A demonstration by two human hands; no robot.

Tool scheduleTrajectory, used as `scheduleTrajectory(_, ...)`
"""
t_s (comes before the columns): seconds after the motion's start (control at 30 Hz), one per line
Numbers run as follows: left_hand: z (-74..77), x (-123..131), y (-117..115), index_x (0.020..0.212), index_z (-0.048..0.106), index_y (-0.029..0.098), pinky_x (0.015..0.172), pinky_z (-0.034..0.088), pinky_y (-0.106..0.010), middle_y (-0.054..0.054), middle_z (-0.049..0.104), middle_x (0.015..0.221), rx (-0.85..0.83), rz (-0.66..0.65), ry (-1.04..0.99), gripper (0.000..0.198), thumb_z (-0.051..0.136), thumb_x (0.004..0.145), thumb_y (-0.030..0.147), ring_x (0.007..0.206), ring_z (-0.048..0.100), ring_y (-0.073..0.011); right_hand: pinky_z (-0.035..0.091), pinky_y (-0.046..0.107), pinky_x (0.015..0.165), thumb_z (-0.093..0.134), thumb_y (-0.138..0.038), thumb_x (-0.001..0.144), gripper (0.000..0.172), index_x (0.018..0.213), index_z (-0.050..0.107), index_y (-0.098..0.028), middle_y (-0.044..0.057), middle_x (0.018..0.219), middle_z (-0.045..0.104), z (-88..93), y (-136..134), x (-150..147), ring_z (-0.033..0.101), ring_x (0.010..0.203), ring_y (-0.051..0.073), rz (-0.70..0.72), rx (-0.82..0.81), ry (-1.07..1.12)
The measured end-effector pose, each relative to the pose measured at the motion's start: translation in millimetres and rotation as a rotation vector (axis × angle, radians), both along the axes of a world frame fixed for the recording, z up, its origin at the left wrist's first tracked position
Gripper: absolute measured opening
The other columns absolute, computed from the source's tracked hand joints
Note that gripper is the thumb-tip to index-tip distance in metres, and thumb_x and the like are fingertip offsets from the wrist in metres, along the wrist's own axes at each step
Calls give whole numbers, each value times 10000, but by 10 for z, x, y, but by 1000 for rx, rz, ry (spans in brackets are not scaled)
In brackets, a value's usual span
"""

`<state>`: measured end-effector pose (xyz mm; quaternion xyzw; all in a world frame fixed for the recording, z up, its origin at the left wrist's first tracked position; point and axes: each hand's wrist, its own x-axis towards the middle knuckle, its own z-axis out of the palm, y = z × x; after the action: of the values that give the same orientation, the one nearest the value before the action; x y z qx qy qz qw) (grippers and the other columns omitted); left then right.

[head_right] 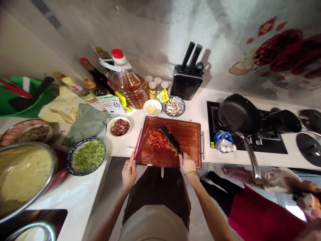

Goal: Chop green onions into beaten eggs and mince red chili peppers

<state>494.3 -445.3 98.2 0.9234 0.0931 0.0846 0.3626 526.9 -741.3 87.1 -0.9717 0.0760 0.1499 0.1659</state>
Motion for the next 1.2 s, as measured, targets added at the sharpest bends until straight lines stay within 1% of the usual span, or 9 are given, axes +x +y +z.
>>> scheduleTrajectory(0.17, -29, -79, 16, 1338, 414, 218, 818, 448, -292, -92, 587, 994, -51, 80, 14, 433, 314, 926, 304, 891, 558, -165, 407, 277, 605, 221, -432, 939, 432, 1099, 500, -144, 144, 934, 658, 23, -224, 577, 646, 767, 217, 164, -149, 30)
scheduleTrajectory(0.43, -22, -218, -115, 1343, 406, 219, 837, 441, -314, -101, 591, 1010, -78, 217, -4, 436, 315, 921, 284, 948, 546, -182, 393, 284, 625, 257, -486, 921, 462, 1120, 529, -170, 116, 983, 675, 18, -698, 799, 647, 806, 238, 533, -172, 17)
scheduleTrajectory(0.67, -16, -414, -333, 1350, 396, 218, 745, 441, -278, -58, 551, 854, -68, 361, -3, 444, 325, 913, 255, 769, 516, -150, 360, 259, 654, 303, -521, 906, 474, 1057, 585, -171, 115, 966, 676, 69, -252, 1833, 623, 832, 211, 799, -172, -107)
scheduleTrajectory(0.73, -24, -480, -406, 1350, 396, 214, 710, 436, -265, -43, 533, 808, -63, 406, 6, 446, 331, 911, 258, 716, 495, -140, 358, 258, 657, 317, -528, 899, 478, 1024, 602, -164, 120, 937, 677, 37, -200, 1966, 619, 814, 208, 879, -157, -101)
scheduleTrajectory(0.83, -55, -566, -511, 1352, 393, 213, 676, 427, -259, -34, 524, 771, -63, 472, 24, 448, 326, 913, 273, 680, 480, -138, 372, 269, 691, 368, -539, 873, 465, 969, 623, -163, 127, 919, 678, -6, -401, 1992, 616, 820, 217, 953, -81, -64)
scheduleTrajectory(0.93, -102, -618, -592, 1361, 377, 218, 683, 431, -265, -42, 540, 790, -91, 504, 34, 455, 323, 915, 285, 692, 492, -142, 394, 310, 734, 408, -562, 841, 464, 966, 617, -167, 137, 961, 668, 22, -711, 1818, 613, 856, 248, 868, 44, -49)
scheduleTrajectory(1.03, -123, -632, -624, 1362, 375, 227, 704, 436, -271, -56, 559, 843, -114, 508, 19, 455, 324, 914, 291, 732, 508, -145, 424, 340, 667, 391, -612, 819, 478, 940, 588, -193, 129, 895, 660, 121, -733, 1371, 617, 789, 260, 556, 232, -30)
scheduleTrajectory(1.1, -103, -628, -607, 1357, 383, 230, 707, 437, -271, -56, 564, 848, -113, 512, 9, 452, 328, 913, 295, 738, 513, -145, 419, 303, 532, 370, -630, 820, 448, 864, 555, -223, 72, 736, 628, 182, -480, 959, 589, 614, 204, 325, 516, 87)
scheduleTrajectory(1.2, -27, -613, -518, 1356, 385, 225, 709, 438, -267, -54, 569, 845, -105, 501, 5, 451, 336, 913, 291, 726, 516, -139, 277, 226, 324, 327, -670, 813, 459, 746, 469, -239, -54, 495, 424, 184, 199, 393, 359, 330, 92, -76, 1010, 397)
